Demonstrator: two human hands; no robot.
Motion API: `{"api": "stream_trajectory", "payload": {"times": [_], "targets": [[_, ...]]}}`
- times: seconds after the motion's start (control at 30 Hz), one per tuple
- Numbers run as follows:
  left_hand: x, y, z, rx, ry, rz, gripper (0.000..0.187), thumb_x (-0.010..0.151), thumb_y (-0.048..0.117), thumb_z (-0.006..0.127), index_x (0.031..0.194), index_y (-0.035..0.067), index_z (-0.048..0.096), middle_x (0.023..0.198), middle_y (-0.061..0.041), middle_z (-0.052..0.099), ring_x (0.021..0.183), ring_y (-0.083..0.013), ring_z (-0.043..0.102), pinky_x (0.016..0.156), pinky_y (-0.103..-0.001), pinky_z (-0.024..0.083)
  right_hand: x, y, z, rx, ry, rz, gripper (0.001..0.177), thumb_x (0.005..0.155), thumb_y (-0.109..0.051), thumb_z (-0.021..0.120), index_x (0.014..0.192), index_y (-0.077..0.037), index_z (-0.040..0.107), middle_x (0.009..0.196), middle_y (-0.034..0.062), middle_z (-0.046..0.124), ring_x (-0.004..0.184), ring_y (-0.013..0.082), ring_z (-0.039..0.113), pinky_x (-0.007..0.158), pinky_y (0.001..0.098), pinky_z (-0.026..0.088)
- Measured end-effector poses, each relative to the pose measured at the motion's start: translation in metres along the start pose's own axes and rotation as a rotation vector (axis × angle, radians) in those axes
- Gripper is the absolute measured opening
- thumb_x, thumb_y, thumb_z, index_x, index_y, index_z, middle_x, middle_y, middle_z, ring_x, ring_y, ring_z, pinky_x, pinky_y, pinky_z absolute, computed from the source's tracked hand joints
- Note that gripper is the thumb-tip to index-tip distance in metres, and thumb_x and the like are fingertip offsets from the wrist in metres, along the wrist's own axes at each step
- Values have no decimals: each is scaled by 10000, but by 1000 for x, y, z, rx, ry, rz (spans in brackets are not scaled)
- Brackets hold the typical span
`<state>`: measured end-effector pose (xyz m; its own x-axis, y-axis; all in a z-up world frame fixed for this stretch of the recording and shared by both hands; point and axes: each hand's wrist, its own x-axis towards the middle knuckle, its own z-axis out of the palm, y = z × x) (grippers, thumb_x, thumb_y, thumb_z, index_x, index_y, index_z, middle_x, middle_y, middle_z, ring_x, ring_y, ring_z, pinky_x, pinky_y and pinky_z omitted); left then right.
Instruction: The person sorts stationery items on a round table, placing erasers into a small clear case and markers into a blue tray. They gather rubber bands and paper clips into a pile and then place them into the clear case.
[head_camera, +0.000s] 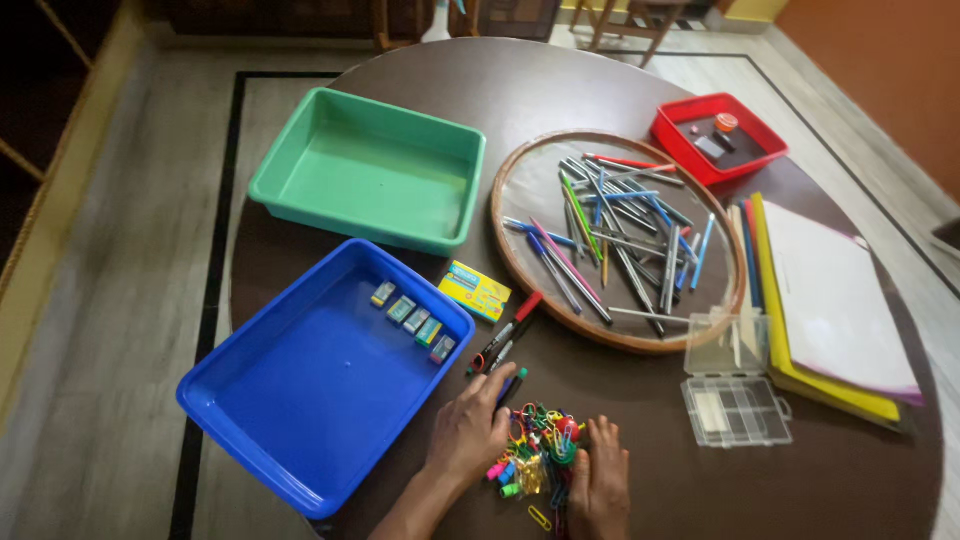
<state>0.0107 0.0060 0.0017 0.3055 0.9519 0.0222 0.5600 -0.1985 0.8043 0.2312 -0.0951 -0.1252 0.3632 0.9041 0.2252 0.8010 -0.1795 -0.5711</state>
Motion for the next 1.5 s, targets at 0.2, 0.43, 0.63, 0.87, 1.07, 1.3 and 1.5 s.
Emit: {"api": "stream_trajectory", "payload": {"times": [0.2, 0.43, 0.63, 0.87, 1.07, 1.3, 1.5], "targets": [[15, 7, 10, -88, -44, -16, 672, 812, 157, 732, 1439, 140, 491, 1270, -184, 655, 1145, -393, 645, 963, -484, 508, 42, -30, -22, 54, 9, -71, 452, 999, -283, 473, 1382, -85, 605, 1513, 139, 549, 1511, 308, 359, 1237, 576, 86], [26, 17, 26, -352, -82, -206, 505, 837, 190, 712, 1327, 109, 622, 1191, -161, 740, 1108, -267, 733, 969, -382, 552, 99, -72, -41, 351, -164, -37, 428, 994, -276, 505, 1367, -100, 623, 1090, 64, 829, 1119, 203, 733, 1301, 527, -27], [38, -1, 70, -416, 190, -78, 335, 904, 149, 641, 1218, 51, 704, 1196, -158, 740, 1115, -269, 723, 962, -385, 549, 113, -83, -32, 680, -247, 39, 446, 910, -144, 692, 1342, -42, 642, 949, 63, 779, 855, 97, 695, 846, 359, 541], [29, 8, 63, -241, 338, -249, 292, 827, 182, 732, 1095, 68, 747, 1070, -175, 722, 1009, -325, 708, 890, -426, 557, 117, -83, -16, 727, -356, 113, 475, 860, -135, 746, 1316, -20, 673, 920, 111, 801, 782, 126, 702, 654, 292, 550], [27, 18, 31, 51, 269, -283, 317, 895, 246, 713, 1162, 76, 708, 1079, -215, 712, 1041, -404, 667, 902, -496, 529, 119, -89, -21, 279, -292, 112, 465, 823, -252, 760, 1237, -44, 726, 919, 144, 809, 784, 192, 770, 726, 333, 576], [34, 6, 34, -6, 283, -283, 374, 1005, 275, 544, 1351, 138, 588, 1104, -200, 711, 1037, -411, 667, 875, -529, 515, 126, -86, -21, 401, -228, 73, 383, 880, -229, 732, 1189, -2, 740, 923, 124, 803, 776, 159, 741, 699, 324, 564], [29, -4, 48, -293, 303, -285, 484, 916, 161, 651, 1375, 96, 511, 1059, -161, 686, 976, -341, 685, 857, -460, 538, 120, -84, -29, 531, -332, 119, 329, 911, -162, 708, 1179, 26, 741, 904, 97, 792, 765, 115, 685, 668, 289, 553]]}}
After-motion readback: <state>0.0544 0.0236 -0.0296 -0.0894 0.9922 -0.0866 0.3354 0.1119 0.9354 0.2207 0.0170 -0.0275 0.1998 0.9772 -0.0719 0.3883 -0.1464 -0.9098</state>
